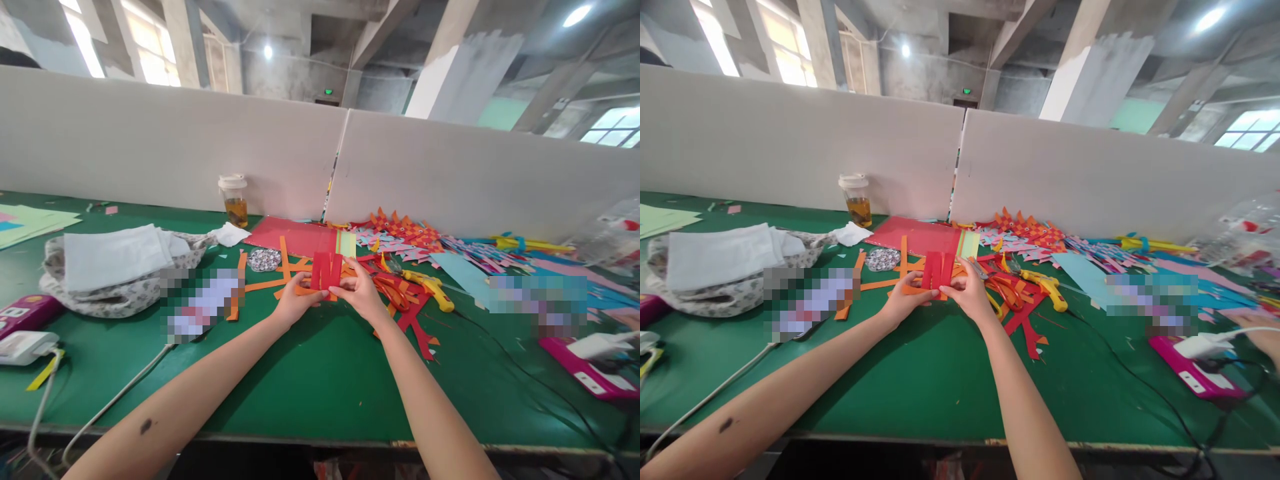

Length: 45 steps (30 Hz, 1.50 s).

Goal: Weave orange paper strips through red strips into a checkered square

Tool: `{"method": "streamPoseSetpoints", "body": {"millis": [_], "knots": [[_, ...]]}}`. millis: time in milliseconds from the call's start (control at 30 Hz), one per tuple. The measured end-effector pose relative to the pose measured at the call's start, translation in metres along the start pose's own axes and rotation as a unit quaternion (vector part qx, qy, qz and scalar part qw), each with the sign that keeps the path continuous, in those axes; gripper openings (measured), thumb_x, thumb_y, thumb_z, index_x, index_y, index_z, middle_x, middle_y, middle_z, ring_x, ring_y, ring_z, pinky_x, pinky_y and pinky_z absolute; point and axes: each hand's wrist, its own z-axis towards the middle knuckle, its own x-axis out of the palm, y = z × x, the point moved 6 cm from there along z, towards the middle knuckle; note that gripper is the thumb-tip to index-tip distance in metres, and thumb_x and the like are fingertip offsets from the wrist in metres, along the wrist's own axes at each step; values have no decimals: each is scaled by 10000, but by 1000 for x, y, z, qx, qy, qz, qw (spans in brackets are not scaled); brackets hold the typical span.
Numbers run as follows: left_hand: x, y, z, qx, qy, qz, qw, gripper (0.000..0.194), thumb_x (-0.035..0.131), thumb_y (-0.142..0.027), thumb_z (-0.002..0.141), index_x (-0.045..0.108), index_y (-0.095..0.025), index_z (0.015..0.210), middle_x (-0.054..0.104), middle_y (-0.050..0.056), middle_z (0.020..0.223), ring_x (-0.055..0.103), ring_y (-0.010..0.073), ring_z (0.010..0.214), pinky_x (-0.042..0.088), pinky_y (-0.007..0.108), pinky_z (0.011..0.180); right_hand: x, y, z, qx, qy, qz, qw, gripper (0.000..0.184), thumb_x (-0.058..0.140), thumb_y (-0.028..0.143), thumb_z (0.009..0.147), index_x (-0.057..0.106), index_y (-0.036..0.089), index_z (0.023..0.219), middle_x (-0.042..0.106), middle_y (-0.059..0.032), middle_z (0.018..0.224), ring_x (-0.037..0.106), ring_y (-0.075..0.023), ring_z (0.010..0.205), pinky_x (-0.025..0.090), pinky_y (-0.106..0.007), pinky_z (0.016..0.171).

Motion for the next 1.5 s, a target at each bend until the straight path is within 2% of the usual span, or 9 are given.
{"method": "streamPoseSetpoints", "body": {"millis": [133,500,733,867,1033,1267,1500], "knots": [[-2,1,1,-3,-9,2,1000,479,750,-340,565,528,-169,954,621,63,870,635,160,741,535,231,548,0,1,0,2,6,0,1000,776,705,315,633,311,209,1294,584,24,638,598,-167,619,505,-328,629],[-6,-2,0,11,-21,0,1000,433,733,-365,574,542,-174,912,627,47,861,635,152,685,534,243,538,-4,-4,1,-7,-5,-14,1000,778,699,327,641,306,227,1305,587,23,652,600,-169,644,508,-330,642],[-9,-6,1,18,-56,7,998,390,738,-343,571,548,-167,862,625,28,810,624,141,667,534,249,549,3,-4,-3,35,16,-3,999,825,716,324,617,290,223,1317,596,6,712,613,-171,673,513,-317,627],[-7,-5,2,1,-47,2,999,422,740,-341,570,572,-151,908,643,66,892,631,148,716,535,239,571,5,-3,-3,21,28,6,999,804,696,304,641,279,234,1325,582,23,672,606,-159,649,513,-312,626],[-7,-2,2,-4,-34,-24,999,468,743,-354,568,573,-151,954,667,74,876,644,159,711,537,246,584,5,-3,-2,14,41,-2,999,820,708,315,629,281,242,1325,591,27,655,618,-173,655,519,-325,626],[-9,-2,3,-14,-42,-25,999,478,754,-344,553,564,-152,947,672,76,850,650,171,695,536,253,573,0,-2,-1,16,0,-13,1000,789,706,310,627,318,235,1310,602,7,698,616,-181,682,515,-341,661],[-8,-3,2,-12,-37,-20,999,447,756,-333,553,555,-149,908,664,60,797,645,158,655,529,238,543,2,0,-2,-6,16,-19,1000,766,686,309,653,311,228,1316,598,10,692,601,-169,682,504,-330,666]]}}
